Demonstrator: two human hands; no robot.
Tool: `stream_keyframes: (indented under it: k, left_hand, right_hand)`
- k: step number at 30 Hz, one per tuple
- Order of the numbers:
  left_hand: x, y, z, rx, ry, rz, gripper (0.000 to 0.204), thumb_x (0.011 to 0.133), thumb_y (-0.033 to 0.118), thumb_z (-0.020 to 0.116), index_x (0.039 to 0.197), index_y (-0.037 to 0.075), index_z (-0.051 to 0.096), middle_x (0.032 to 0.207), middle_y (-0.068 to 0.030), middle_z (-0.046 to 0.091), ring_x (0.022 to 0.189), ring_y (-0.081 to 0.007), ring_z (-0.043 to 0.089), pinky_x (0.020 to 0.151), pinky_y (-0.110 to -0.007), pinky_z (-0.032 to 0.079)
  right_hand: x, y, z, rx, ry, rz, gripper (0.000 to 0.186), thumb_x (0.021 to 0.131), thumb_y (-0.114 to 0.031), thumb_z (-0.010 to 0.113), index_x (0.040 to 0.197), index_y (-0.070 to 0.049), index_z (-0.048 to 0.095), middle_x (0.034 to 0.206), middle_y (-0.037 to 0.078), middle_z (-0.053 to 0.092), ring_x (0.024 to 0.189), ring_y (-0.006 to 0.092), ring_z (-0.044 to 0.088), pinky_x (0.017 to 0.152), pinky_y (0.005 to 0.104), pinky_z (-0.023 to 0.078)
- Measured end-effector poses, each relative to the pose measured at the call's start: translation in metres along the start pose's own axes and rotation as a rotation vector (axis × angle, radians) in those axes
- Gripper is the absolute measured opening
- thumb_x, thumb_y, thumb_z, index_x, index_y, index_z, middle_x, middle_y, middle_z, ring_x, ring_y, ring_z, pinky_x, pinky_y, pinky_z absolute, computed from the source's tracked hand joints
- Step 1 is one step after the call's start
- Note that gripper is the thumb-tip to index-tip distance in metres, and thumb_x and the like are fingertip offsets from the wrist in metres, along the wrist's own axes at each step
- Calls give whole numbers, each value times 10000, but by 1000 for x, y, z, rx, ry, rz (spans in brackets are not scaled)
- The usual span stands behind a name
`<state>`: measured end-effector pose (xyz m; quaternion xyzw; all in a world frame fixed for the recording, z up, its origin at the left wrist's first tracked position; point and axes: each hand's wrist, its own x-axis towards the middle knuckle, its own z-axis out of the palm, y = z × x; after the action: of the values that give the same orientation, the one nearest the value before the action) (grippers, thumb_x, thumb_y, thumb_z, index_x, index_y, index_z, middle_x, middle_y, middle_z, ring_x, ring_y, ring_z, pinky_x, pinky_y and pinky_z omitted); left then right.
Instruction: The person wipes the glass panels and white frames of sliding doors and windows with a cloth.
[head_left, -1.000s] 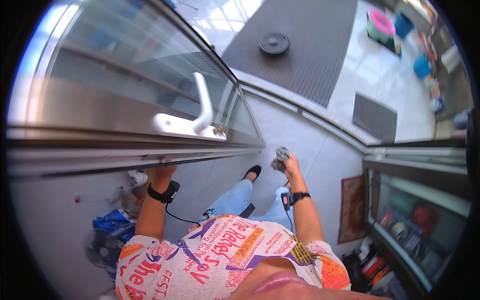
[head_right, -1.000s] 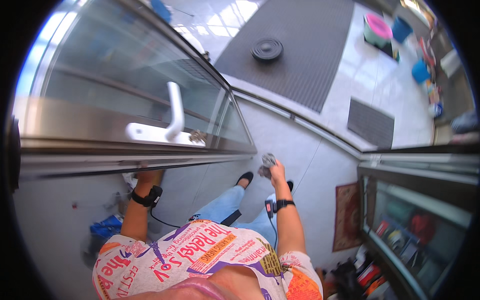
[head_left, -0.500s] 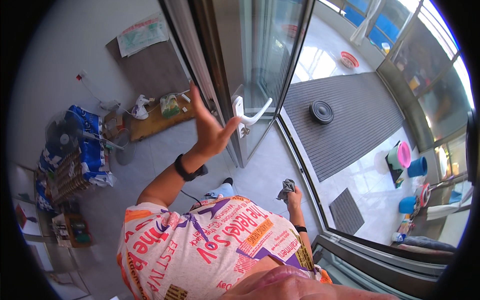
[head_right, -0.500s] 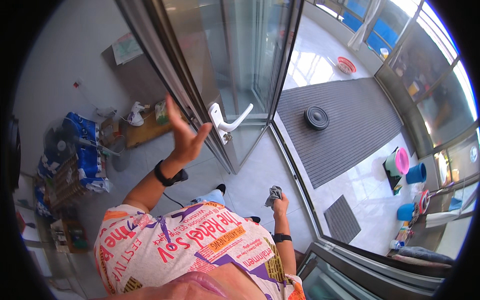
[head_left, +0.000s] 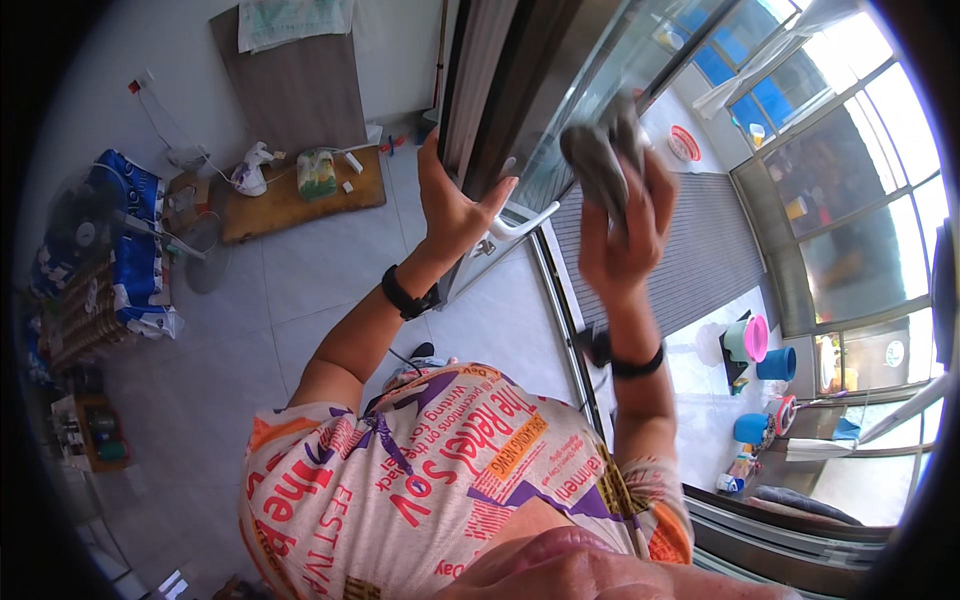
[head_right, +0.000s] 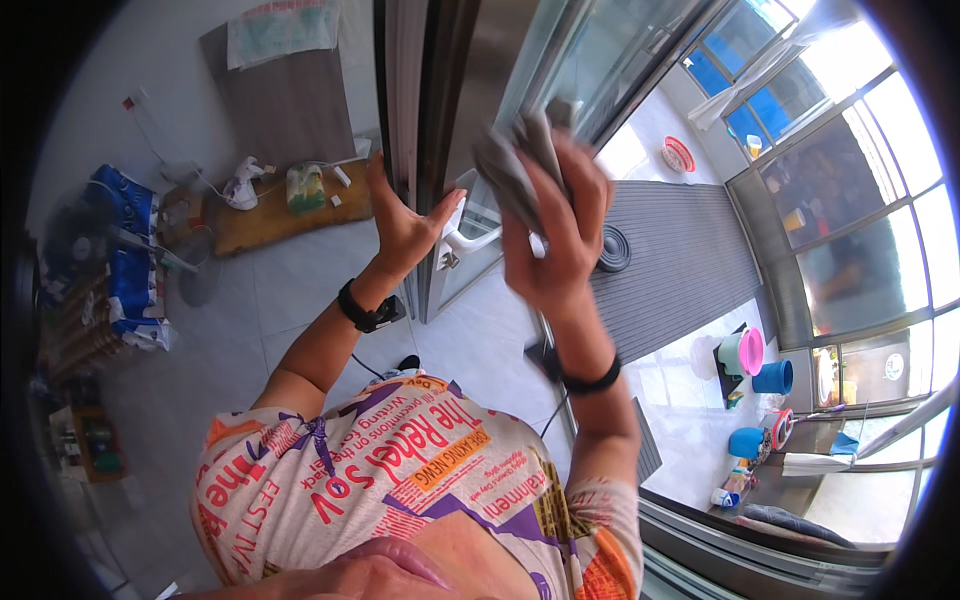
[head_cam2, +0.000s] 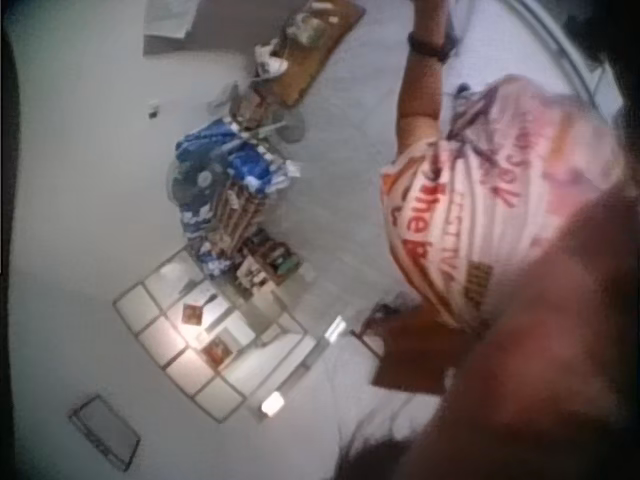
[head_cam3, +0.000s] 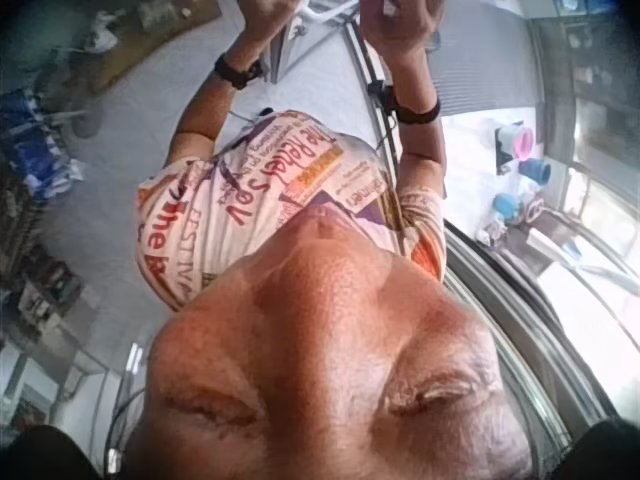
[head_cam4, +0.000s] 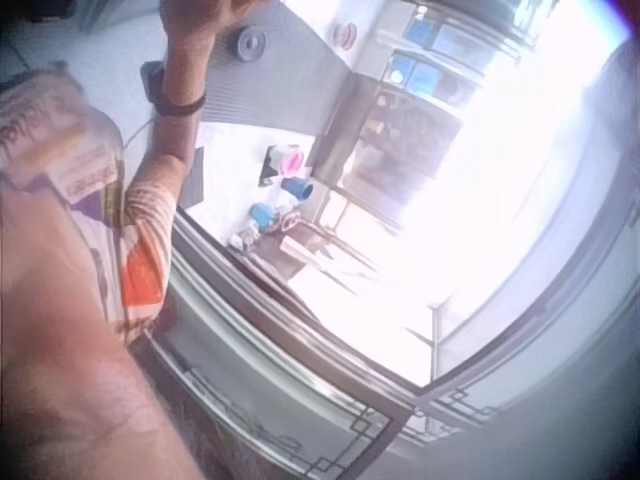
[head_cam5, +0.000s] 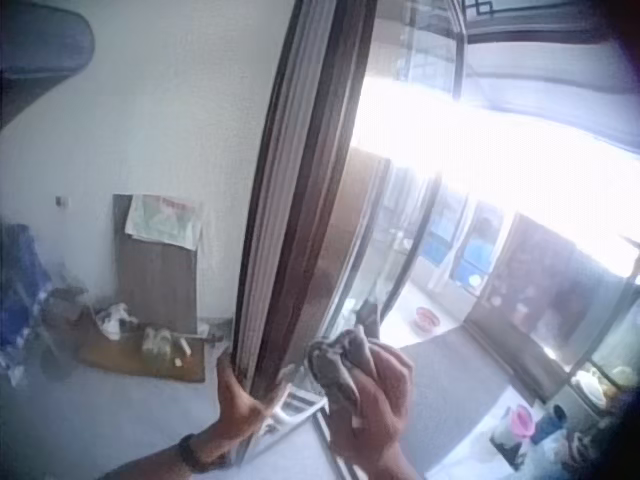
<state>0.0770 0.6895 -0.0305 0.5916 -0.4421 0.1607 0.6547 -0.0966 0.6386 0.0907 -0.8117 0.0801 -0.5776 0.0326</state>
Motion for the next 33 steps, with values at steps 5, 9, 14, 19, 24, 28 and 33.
stream_keyframes:
  k: [5,9,14,19,24,28,33]
  left_hand:
    - [-4,7,7,-158,-59,28,992,691,228,903,1433,-40,302,1286,-234,459,1153,-361,517,987,-442,436]
    - [-22,7,15,-243,-98,27,1022,711,241,894,1465,-37,263,1321,-250,453,1161,-371,524,987,-452,434]
    - [-54,-4,13,-78,-156,-74,1101,668,138,895,1494,-24,187,1321,-224,409,1240,-372,452,1061,-459,373]
    - [-55,-2,10,8,-118,-129,1083,642,137,904,1465,-49,226,1335,-259,428,1206,-411,463,1042,-490,353]
    - [-44,-2,13,2,-105,-79,1001,623,144,916,1409,-30,322,1265,-240,496,1129,-390,524,970,-469,414]
    - [-45,-4,9,35,-160,-160,1034,638,179,929,1426,-24,292,1306,-228,462,1153,-379,503,977,-461,422]
    - [-44,0,9,39,-72,-96,1023,578,162,947,1387,-28,351,1248,-221,519,1103,-390,549,956,-468,436]
  right_hand:
    - [68,25,41,-474,-51,-628,370,740,-90,687,1092,-183,750,1307,16,611,1230,274,544,1021,441,407]
    - [-88,90,57,-331,-470,-657,229,775,-119,676,982,-196,735,1263,-31,619,1265,232,540,1116,476,425]
    - [-52,61,31,-436,-751,-658,299,760,-144,698,1040,-244,740,1245,-65,625,1253,170,542,1093,425,443]
    - [40,17,25,-532,-306,-655,400,700,-218,690,1092,-170,750,1255,-39,633,1229,186,534,1037,390,374]
    - [-8,32,42,-581,-503,-773,334,735,-230,663,1047,-148,748,1239,-30,634,1219,174,525,967,374,416]
    - [26,44,39,-505,-317,-722,350,687,-235,691,1024,-163,750,1181,-24,642,1165,189,557,947,393,420]
    - [37,31,43,-437,-208,-645,344,667,-222,706,1000,-150,752,1210,-14,641,1214,227,553,951,420,411]
